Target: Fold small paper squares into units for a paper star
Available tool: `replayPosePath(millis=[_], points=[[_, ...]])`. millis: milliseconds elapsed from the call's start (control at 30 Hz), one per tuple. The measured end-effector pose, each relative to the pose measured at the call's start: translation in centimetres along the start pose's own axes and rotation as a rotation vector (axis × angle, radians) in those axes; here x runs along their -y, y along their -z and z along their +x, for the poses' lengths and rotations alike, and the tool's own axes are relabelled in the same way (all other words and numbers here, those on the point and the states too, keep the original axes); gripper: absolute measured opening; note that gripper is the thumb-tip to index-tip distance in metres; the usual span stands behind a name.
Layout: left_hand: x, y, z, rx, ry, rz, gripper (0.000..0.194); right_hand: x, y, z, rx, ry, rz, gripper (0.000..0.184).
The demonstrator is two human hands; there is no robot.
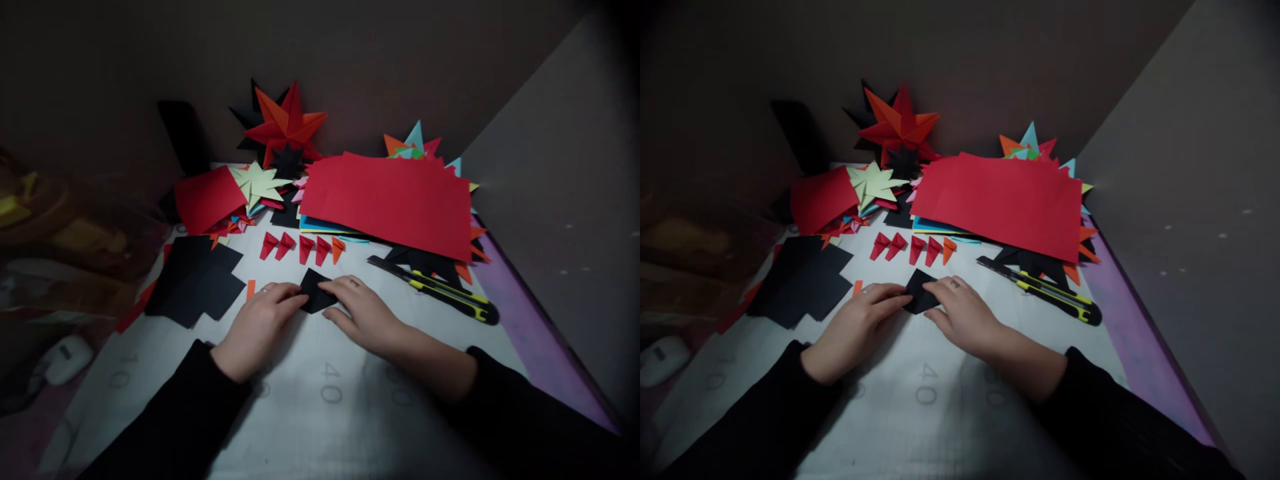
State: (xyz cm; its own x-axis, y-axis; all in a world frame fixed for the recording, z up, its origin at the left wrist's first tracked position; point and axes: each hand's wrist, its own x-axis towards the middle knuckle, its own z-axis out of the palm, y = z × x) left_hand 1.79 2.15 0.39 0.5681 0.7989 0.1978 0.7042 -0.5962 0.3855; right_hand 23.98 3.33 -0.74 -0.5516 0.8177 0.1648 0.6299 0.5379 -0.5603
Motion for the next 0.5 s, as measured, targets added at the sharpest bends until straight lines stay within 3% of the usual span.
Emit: replayPosePath(millis=[67,133,233,333,500], points=[[-0.4,0.1,0.1,0.047,-0.015,-0.009,0.025,0.1,0.1,0.5,0.016,-0.087,0.035,0.017],[-1.0,0.2,0.1,0.087,-0.007,0.012,0.023,0.0,0.4,0.8,0.035,-0.083,0.055,0.007],[-2.0,0.4,0.1,0.078,-0.024,0.057,0.022,-0.2,0.9,0.9,0.035,-0.033,0.081,0.015],[-2.4,0.2,-0.1,0.048,-0.103,0.081,0.024,-0.3,1.0,0.8,0.053,-0.036,0.096,0.008],[-2.1,-0.2,-0.4,0.089,-0.115,0.181,0.028,-0.6,0.8,0.7,0.069,0.008,0.000,0.008]])
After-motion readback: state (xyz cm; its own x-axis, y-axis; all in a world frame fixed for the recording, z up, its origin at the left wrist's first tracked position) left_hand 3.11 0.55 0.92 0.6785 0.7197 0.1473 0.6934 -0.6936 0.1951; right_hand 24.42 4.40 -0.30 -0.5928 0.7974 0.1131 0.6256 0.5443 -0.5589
